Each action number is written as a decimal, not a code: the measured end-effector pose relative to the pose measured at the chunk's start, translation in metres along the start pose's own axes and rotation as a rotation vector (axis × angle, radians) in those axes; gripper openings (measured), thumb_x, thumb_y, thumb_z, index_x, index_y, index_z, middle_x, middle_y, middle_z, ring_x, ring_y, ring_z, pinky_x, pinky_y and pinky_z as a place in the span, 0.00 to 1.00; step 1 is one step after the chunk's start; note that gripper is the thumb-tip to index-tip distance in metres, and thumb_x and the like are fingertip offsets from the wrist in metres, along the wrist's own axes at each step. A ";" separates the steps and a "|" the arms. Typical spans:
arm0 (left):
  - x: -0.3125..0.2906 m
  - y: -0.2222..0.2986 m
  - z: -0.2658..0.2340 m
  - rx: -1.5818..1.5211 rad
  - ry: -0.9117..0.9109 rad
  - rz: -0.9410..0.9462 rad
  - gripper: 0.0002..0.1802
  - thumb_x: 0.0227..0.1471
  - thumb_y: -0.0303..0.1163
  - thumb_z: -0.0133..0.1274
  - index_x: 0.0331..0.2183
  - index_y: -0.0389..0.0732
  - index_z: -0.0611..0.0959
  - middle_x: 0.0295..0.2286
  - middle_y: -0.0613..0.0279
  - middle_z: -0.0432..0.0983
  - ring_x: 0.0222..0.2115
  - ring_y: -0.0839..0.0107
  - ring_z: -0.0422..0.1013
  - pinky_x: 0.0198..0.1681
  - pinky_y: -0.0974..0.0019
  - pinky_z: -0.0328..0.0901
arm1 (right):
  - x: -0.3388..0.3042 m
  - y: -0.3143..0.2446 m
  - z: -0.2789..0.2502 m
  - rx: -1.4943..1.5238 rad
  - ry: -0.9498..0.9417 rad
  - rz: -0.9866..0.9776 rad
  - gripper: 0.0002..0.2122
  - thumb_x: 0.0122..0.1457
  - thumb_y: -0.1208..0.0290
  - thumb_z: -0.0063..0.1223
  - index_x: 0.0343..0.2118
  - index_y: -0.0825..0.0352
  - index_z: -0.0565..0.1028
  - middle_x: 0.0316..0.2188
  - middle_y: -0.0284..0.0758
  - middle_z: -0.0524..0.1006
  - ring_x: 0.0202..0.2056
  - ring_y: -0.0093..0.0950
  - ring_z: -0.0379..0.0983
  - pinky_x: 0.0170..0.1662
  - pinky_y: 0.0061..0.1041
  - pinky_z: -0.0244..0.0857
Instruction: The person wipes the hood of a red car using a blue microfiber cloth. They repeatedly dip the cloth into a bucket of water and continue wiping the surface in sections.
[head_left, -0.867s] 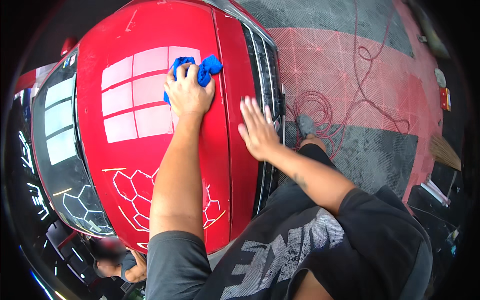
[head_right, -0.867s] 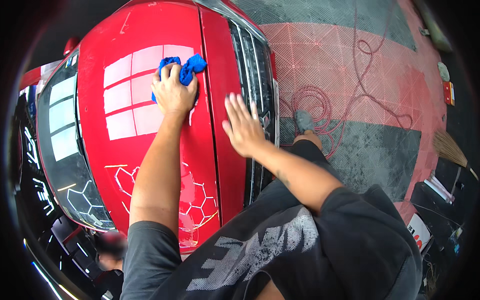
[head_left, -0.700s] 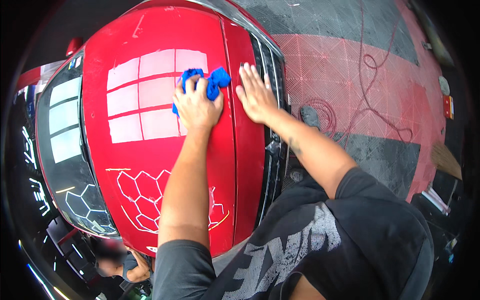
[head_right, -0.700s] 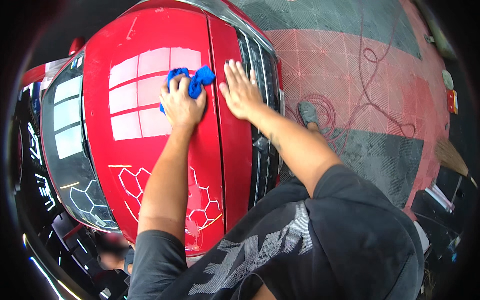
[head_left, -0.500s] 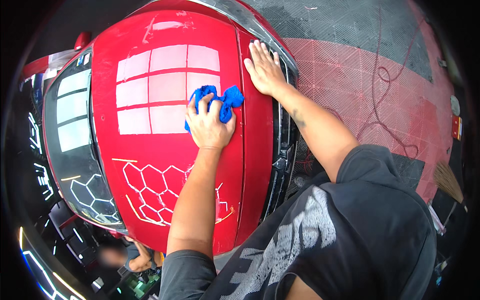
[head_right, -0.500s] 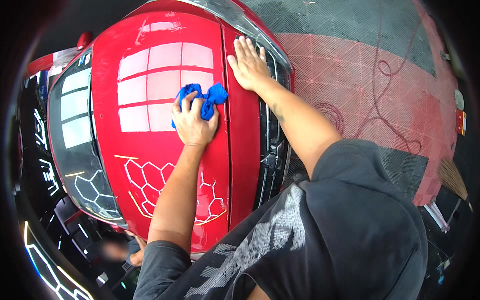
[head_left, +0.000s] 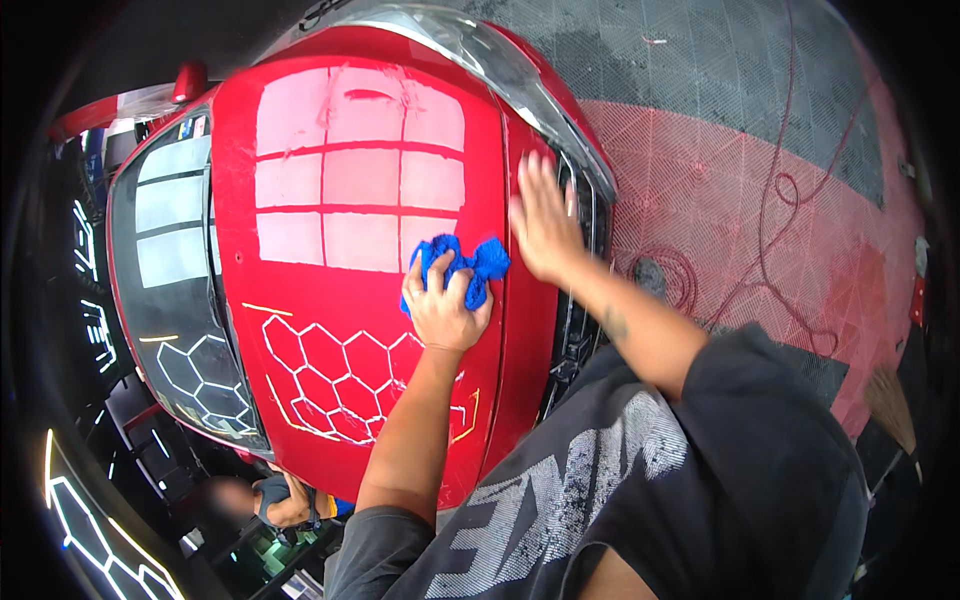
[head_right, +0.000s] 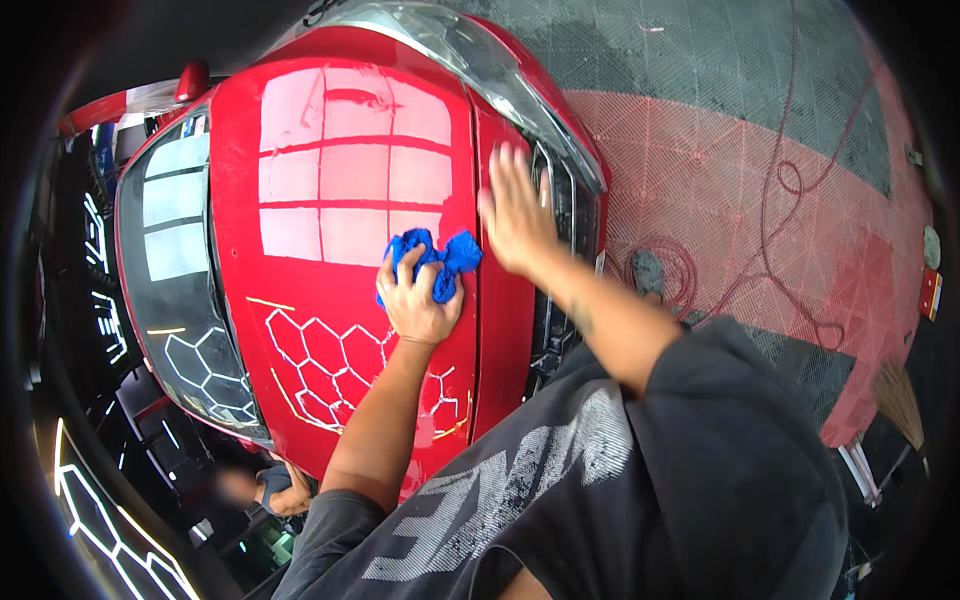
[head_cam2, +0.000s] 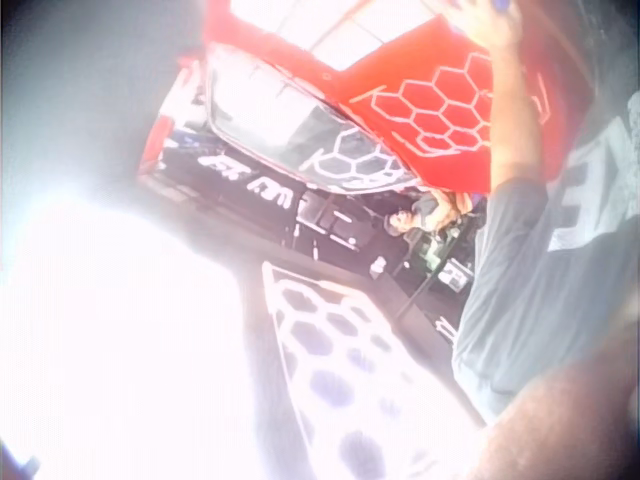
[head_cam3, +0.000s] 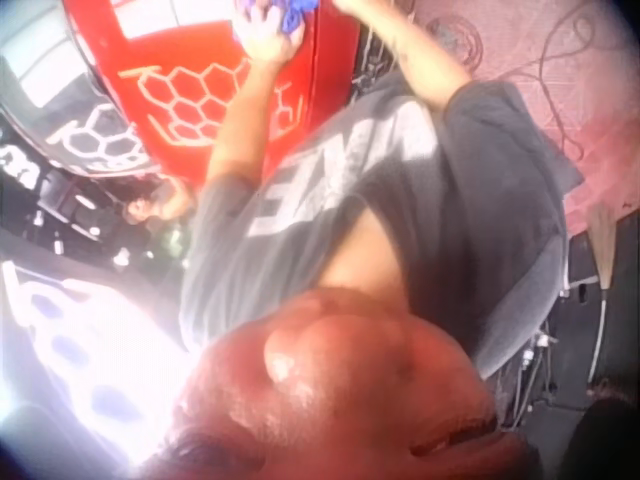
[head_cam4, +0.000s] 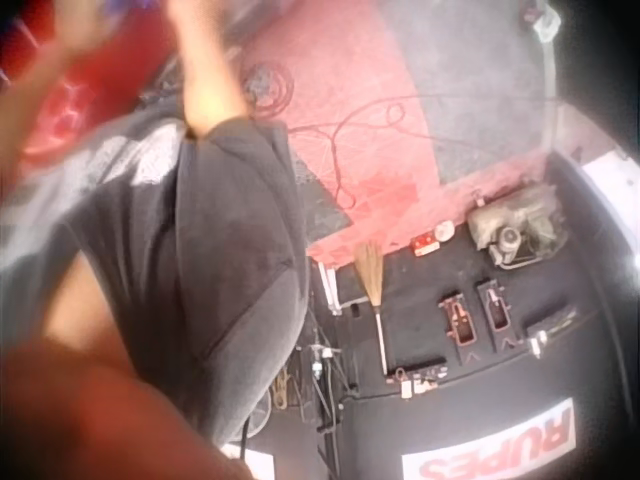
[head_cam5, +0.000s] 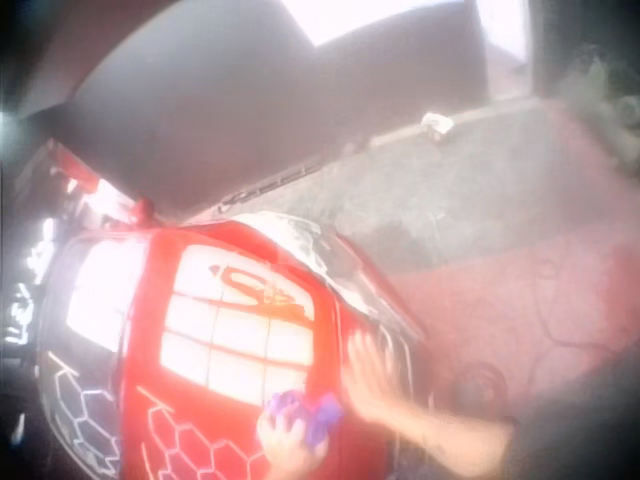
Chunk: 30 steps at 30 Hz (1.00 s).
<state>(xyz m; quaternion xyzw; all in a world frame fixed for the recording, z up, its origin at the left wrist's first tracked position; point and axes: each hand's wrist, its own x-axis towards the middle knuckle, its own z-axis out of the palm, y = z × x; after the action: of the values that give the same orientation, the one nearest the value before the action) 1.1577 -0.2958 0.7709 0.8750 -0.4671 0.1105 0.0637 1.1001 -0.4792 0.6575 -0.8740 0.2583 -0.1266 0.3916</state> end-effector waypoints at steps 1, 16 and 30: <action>0.000 -0.001 -0.003 0.003 -0.002 0.003 0.15 0.41 0.39 0.72 0.34 0.48 0.88 0.51 0.57 0.79 0.59 0.39 0.67 0.60 0.39 0.64 | -0.039 -0.014 0.003 0.000 -0.090 -0.038 0.35 0.78 0.53 0.35 0.79 0.70 0.46 0.81 0.47 0.41 0.81 0.43 0.34 0.78 0.61 0.31; -0.003 0.002 -0.006 0.003 -0.010 -0.037 0.15 0.42 0.40 0.72 0.35 0.49 0.88 0.50 0.58 0.79 0.59 0.39 0.67 0.60 0.39 0.64 | -0.043 -0.026 0.000 0.014 -0.259 -0.001 0.35 0.78 0.50 0.33 0.79 0.66 0.46 0.81 0.44 0.40 0.81 0.42 0.34 0.77 0.64 0.26; 0.000 0.000 -0.005 0.014 -0.002 -0.030 0.15 0.41 0.40 0.72 0.34 0.50 0.88 0.51 0.60 0.79 0.59 0.40 0.67 0.60 0.39 0.63 | -0.033 -0.005 -0.012 -0.038 -0.224 -0.026 0.34 0.78 0.54 0.37 0.79 0.67 0.47 0.81 0.43 0.42 0.81 0.41 0.35 0.77 0.65 0.31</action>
<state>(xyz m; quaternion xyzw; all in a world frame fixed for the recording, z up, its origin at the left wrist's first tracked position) 1.1571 -0.2946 0.7761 0.8825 -0.4530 0.1119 0.0590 1.0689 -0.4656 0.6690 -0.8932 0.2038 -0.0281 0.3998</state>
